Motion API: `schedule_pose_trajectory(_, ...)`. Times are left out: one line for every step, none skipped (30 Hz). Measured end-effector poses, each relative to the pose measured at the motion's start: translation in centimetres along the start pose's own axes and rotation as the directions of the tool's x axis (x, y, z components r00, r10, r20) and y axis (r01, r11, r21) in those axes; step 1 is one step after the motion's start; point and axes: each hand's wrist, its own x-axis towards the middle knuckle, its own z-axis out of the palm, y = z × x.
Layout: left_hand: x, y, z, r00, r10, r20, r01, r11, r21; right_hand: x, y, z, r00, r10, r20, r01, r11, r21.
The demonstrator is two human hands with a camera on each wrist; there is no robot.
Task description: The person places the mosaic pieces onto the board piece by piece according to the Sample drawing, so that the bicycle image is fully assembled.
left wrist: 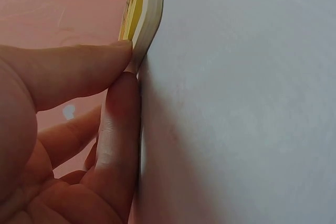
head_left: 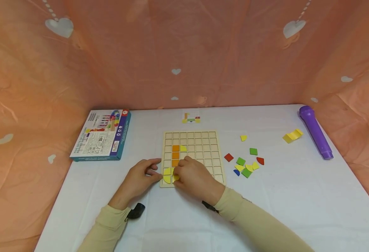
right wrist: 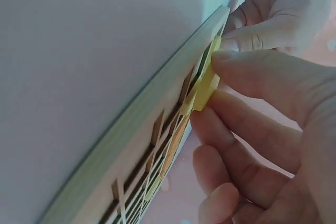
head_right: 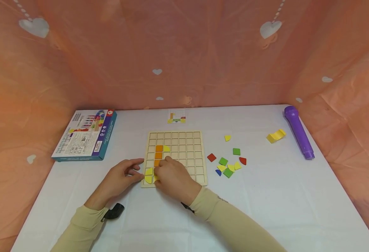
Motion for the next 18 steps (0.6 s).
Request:
schedule_pose_trajectory(0.00,0.02,-0.01,1.000,0.000,0.001,0.000,1.000,0.001,0.01,-0.05,0.03,1.000,-0.001,0.000,0.001,1.000,0.000)
schedule_pose_trajectory(0.00,0.04,-0.01,1.000,0.002,0.000,-0.002,1.000,0.002,0.01,-0.10,0.06,1.000,-0.001,0.000,0.001,1.000,0.003)
schedule_pose_trajectory(0.00,0.05,-0.02,1.000,0.001,0.000,-0.001,1.000,0.003,0.02,-0.15,0.09,1.000,-0.002,0.001,0.002,1.000,0.003)
schedule_pose_trajectory(0.01,0.05,-0.01,1.000,0.001,0.000,-0.001,1.000,0.006,0.02,-0.19,0.11,1.000,-0.002,0.003,0.002,1.000,0.005)
schedule_pose_trajectory(-0.01,0.03,0.00,1.000,0.001,0.000,-0.001,1.000,0.008,0.02,-0.25,0.11,1.000,0.000,0.007,0.000,1.000,0.009)
schedule_pose_trajectory(-0.03,0.04,-0.01,1.000,0.001,0.001,-0.001,1.000,0.010,0.02,-0.29,0.13,1.000,0.002,0.010,-0.002,1.000,0.012)
schedule_pose_trajectory(-0.01,0.03,-0.01,1.000,0.000,0.001,0.000,1.000,0.011,0.02,-0.33,0.15,1.000,0.005,0.014,-0.005,1.000,0.015)
schedule_pose_trajectory(-0.02,0.00,0.00,1.000,0.000,0.002,0.000,1.000,0.012,0.01,-0.36,0.16,1.000,0.009,0.016,-0.009,1.000,0.016)
schedule_pose_trajectory(-0.03,-0.03,0.00,1.000,0.000,0.005,0.000,1.000,0.011,-0.01,-0.39,0.15,1.000,0.013,0.019,-0.013,1.000,0.013)
schedule_pose_trajectory(-0.03,-0.04,0.01,1.000,0.000,0.006,0.000,1.000,0.009,-0.04,-0.40,0.15,1.000,0.016,0.019,-0.016,1.000,0.012)
schedule_pose_trajectory(-0.05,-0.02,0.01,1.000,-0.001,0.008,0.001,1.000,0.006,-0.06,-0.40,0.16,1.000,0.016,0.018,-0.016,1.000,0.012)
schedule_pose_trajectory(-0.04,-0.03,0.00,1.000,0.001,0.007,-0.001,1.000,0.003,-0.07,-0.39,0.18,1.000,0.015,0.016,-0.015,1.000,0.008)
schedule_pose_trajectory(-0.03,-0.06,0.00,1.000,0.003,0.006,-0.003,1.000,0.003,-0.09,-0.37,0.18,1.000,0.012,0.014,-0.012,1.000,0.007)
schedule_pose_trajectory(-0.01,-0.06,0.00,1.000,0.003,0.005,-0.003,1.000,0.002,-0.11,-0.34,0.18,1.000,0.008,0.012,-0.008,1.000,0.004)
schedule_pose_trajectory(0.00,-0.06,-0.01,1.000,0.004,0.004,-0.004,1.000,0.003,-0.12,-0.31,0.18,1.000,0.003,0.010,-0.003,1.000,0.003)
schedule_pose_trajectory(0.03,-0.06,-0.03,1.000,0.004,0.002,-0.004,1.000,0.003,-0.11,-0.27,0.20,1.000,-0.003,0.007,0.003,1.000,0.001)
schedule_pose_trajectory(0.04,-0.06,-0.05,1.000,0.005,0.002,-0.005,1.000,0.004,-0.09,-0.23,0.22,1.000,-0.007,0.004,0.007,1.000,0.001)
schedule_pose_trajectory(0.06,-0.08,-0.07,1.000,0.005,0.002,-0.005,1.000,0.006,-0.08,-0.20,0.23,1.000,-0.010,0.002,0.010,1.000,0.001)
